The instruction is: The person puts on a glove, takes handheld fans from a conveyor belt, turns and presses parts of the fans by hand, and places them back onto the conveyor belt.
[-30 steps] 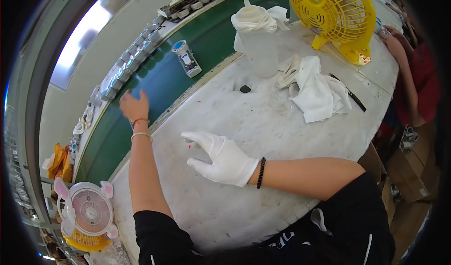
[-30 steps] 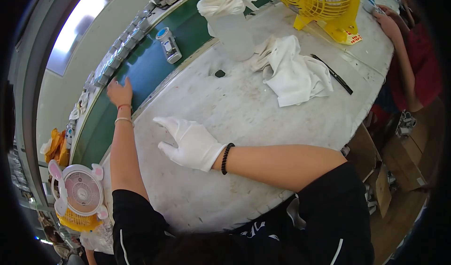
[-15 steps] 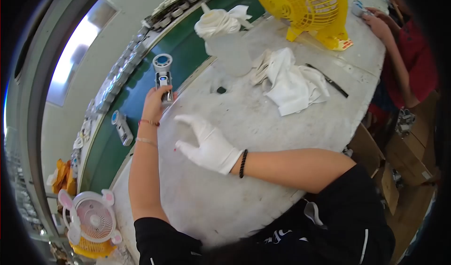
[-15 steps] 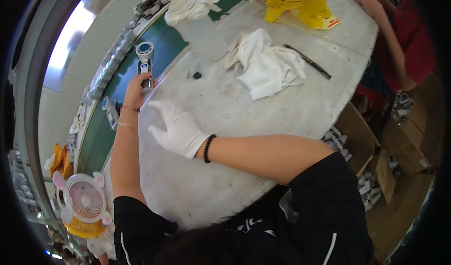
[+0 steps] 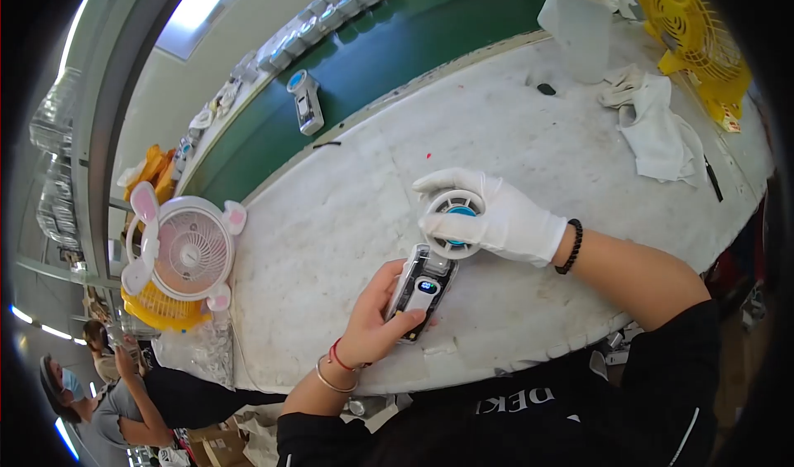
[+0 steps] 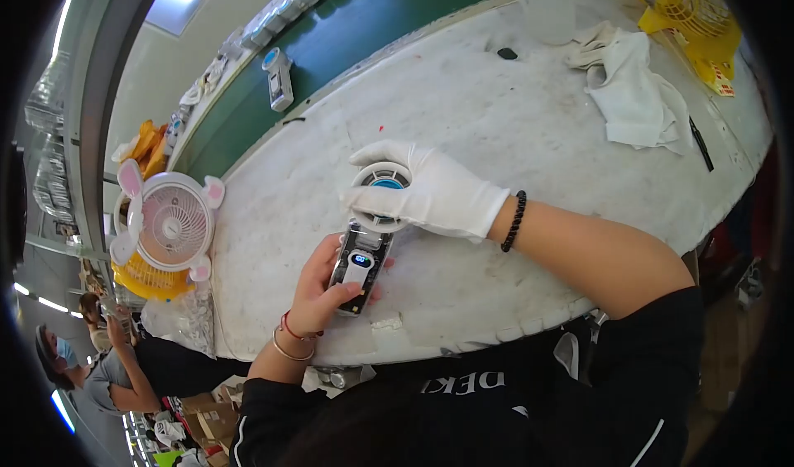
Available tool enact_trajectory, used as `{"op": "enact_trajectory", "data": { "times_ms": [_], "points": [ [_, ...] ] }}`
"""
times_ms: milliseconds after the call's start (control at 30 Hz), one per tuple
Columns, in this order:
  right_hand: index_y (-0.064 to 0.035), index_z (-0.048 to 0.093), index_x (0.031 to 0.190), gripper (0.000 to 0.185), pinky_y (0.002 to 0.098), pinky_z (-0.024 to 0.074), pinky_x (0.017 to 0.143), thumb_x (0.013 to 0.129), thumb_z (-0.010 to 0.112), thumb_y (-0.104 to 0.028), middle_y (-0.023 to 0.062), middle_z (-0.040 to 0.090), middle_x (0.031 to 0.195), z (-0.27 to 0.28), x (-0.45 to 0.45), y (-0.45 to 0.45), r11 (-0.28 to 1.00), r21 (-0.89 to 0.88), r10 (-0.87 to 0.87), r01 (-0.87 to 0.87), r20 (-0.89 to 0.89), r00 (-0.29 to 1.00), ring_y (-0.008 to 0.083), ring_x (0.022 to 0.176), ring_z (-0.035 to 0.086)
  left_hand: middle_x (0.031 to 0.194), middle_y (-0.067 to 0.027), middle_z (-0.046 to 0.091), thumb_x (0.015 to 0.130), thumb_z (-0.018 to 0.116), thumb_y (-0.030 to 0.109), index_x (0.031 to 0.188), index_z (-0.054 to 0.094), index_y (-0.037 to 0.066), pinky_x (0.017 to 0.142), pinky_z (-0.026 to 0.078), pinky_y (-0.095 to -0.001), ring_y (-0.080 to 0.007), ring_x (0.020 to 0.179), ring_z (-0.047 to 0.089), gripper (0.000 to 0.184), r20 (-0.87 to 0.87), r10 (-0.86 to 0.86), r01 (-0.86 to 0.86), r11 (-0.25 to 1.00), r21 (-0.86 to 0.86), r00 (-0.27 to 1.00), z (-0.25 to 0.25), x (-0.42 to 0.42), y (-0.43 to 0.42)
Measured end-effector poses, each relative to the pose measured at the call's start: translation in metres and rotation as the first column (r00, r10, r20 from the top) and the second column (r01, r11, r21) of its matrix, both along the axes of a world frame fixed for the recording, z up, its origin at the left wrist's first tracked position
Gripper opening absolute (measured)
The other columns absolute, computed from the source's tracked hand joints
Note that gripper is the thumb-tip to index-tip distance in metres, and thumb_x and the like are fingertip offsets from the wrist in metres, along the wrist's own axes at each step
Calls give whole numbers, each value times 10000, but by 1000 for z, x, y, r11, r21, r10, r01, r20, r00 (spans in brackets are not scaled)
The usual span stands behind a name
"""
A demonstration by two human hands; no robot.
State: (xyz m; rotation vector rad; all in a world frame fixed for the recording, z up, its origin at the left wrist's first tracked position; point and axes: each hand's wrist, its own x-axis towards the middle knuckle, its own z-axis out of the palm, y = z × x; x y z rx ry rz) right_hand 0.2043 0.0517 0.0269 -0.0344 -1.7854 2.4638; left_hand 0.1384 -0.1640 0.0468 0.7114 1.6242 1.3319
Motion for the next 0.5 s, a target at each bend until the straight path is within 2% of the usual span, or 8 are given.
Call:
{"op": "enact_trajectory", "data": {
  "times_ms": [67, 100, 200, 300, 400, 433, 500],
  "points": [
    [-55, 523, 1228, 401, 245, 469, 808, 872, 629, -207, 17, 613, 952, 0, -1, 1, 993, 113, -22, 19, 18, 1000, 74, 909, 555, 1094, -229, 589, 760, 534, 55, 1233, 374, -24, 685, 526, -318, -192, 770, 629, 506, 47, 17, -16, 1000, -9, 999, 2, 0, 0],
    [-49, 525, 1224, 382, 246, 463, 820, 893, 594, -227, 17, 611, 973, 6, 1, 2, 999, 44, 7, -7, 7, 1000, 75, 928, 554, 1085, -228, 592, 758, 526, 57, 1230, 379, -26, 684, 527, -320, -194, 766, 629, 501, 73, 25, -24, 1000, -12, 997, 4, 1, 1],
    [-41, 508, 1232, 415, 249, 459, 844, 872, 625, -211, 19, 606, 1006, -2, -3, 2, 1000, 1, -29, 29, 10, 1000, 77, 954, 551, 1055, -227, 598, 749, 519, 89, 1217, 400, -27, 665, 528, -324, -207, 745, 629, 496, 146, -5, 10, 999, -33, 989, 1, -6, 3],
    [-44, 474, 1254, 480, 257, 453, 874, 842, 667, -194, 22, 597, 1045, 4, -3, -1, 992, 122, -14, 9, 38, 999, 83, 983, 547, 1029, -237, 598, 746, 510, 122, 1205, 412, -35, 635, 527, -326, -218, 719, 627, 495, 212, 3, 3, 1000, -29, 977, 3, -9, 3],
    [-47, 442, 1276, 544, 269, 453, 891, 814, 699, -178, 22, 588, 1074, 0, -2, -3, 964, 259, -39, 54, -63, 997, 92, 1002, 542, 1013, -250, 594, 739, 502, 136, 1215, 399, -45, 611, 526, -333, -228, 696, 625, 519, 254, 3, 0, 1000, -11, 967, 2, -11, 3],
    [-48, 442, 1271, 537, 276, 448, 899, 816, 697, -180, 28, 581, 1084, 3, -2, -2, 954, 295, -35, 45, -40, 999, 99, 1010, 540, 1012, -252, 592, 738, 498, 133, 1218, 395, -47, 608, 526, -333, -230, 694, 624, 523, 259, 7, -3, 1000, -14, 966, 1, -11, 3],
    [-42, 449, 1257, 490, 273, 443, 901, 842, 666, -186, 35, 582, 1081, 3, -2, -2, 966, 255, -27, 38, -44, 999, 99, 1007, 540, 1010, -257, 590, 737, 492, 128, 1224, 387, -50, 604, 525, -335, -233, 690, 624, 529, 269, 14, -10, 1000, -15, 963, 1, -11, 4]
  ]
}}
